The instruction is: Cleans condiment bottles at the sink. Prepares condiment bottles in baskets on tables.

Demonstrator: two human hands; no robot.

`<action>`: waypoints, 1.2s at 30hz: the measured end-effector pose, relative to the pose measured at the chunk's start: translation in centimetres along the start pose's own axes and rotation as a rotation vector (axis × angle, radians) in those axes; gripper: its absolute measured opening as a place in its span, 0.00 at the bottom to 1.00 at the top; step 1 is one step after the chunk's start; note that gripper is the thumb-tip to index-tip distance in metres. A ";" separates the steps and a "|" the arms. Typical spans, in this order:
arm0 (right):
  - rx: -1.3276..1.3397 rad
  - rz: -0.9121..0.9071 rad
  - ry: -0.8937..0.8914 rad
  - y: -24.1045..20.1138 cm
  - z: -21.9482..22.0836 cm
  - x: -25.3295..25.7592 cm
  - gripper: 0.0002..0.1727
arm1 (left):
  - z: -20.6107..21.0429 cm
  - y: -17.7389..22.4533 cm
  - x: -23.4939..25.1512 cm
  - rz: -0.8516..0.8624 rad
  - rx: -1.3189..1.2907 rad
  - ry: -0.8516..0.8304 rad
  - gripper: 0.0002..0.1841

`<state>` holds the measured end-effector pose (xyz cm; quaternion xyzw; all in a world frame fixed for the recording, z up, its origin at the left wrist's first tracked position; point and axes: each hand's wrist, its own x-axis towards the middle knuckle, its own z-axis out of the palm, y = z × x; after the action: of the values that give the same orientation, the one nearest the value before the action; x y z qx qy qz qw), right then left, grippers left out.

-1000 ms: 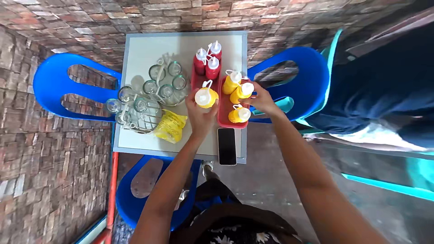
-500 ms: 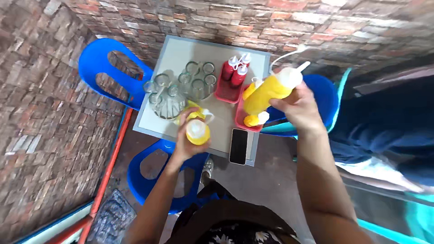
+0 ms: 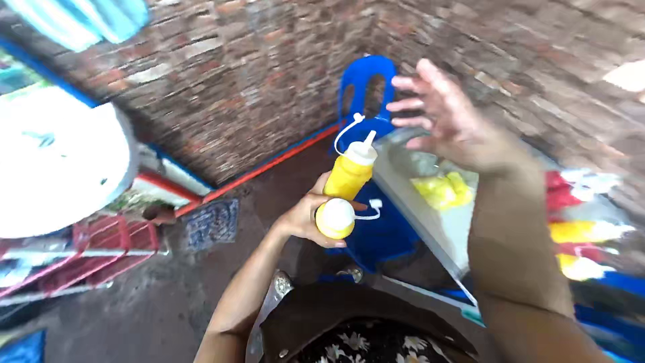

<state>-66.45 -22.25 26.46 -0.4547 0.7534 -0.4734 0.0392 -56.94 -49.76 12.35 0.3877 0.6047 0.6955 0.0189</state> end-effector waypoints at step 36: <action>0.847 -0.098 -0.895 -3.1 52.6 49.5 0.24 | -29.3 16.6 -27.9 -0.205 0.556 1.220 0.44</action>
<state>-67.58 -94.07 18.33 -0.5883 0.3887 -0.4961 0.5067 -46.56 -92.26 13.11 -0.1430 0.6970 0.6032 -0.3604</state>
